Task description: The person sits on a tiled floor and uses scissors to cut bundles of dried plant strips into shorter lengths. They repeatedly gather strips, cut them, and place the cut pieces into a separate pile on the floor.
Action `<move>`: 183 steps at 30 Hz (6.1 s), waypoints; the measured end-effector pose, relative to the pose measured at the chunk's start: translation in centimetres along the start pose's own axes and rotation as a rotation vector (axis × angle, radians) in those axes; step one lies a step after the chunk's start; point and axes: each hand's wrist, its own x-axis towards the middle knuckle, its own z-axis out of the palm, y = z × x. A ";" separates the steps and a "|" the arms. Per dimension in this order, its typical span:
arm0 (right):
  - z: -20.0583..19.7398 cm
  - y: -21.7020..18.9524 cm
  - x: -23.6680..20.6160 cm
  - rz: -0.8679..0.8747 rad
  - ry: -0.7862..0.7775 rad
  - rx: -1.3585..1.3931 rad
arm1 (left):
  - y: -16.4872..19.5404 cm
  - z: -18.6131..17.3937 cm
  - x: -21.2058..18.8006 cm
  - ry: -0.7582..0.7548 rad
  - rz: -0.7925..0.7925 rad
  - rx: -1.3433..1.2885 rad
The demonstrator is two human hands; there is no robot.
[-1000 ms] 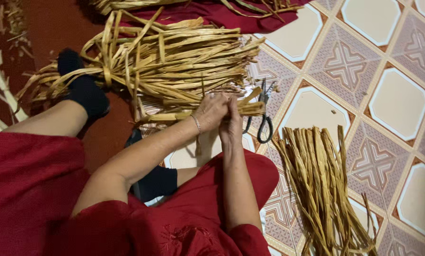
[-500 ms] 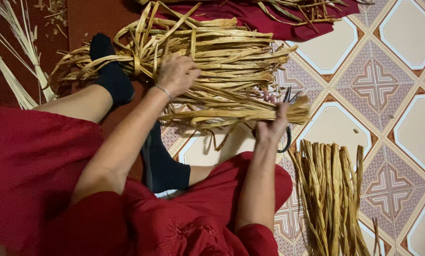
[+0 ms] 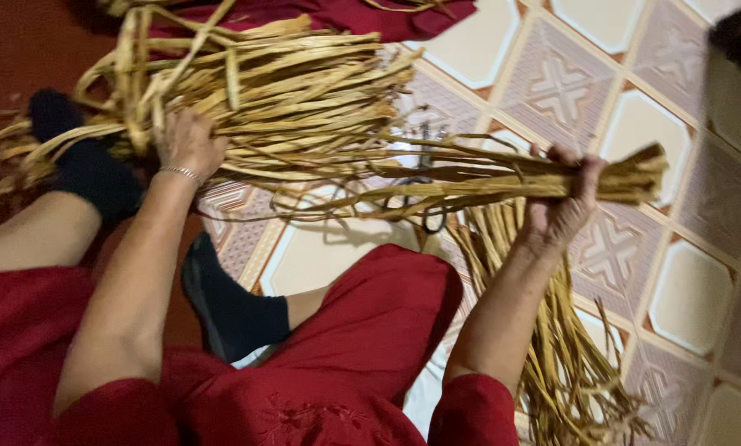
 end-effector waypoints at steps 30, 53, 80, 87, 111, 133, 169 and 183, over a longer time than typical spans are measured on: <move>15.1 -6.4 -2.6 -0.019 -0.123 0.074 | 19.6 -12.1 -0.5 -0.031 0.047 -1.643; 24.2 -12.6 1.7 -0.309 -0.393 -0.451 | 17.9 -9.3 0.8 0.263 0.464 -0.786; 19.2 -3.6 -18.0 -0.681 -0.386 -0.376 | 34.0 -13.2 5.0 -0.490 -0.233 -2.515; 15.9 6.9 -19.4 -0.737 -0.830 -0.711 | 29.0 -13.7 12.0 -0.448 -0.169 -2.132; 22.3 27.7 -29.9 -0.707 -1.308 -1.106 | 19.5 -12.8 9.6 -0.645 -0.097 -1.242; -2.3 18.7 -6.5 0.415 0.118 -2.100 | 10.9 -2.4 0.9 -0.541 0.060 -0.914; -4.7 16.9 -6.3 0.471 0.299 -1.829 | 10.1 -3.2 -1.0 -0.428 -0.052 -1.213; -0.4 20.4 -12.6 0.616 -0.101 -0.428 | 9.6 -3.9 -0.7 -0.438 -0.124 -1.231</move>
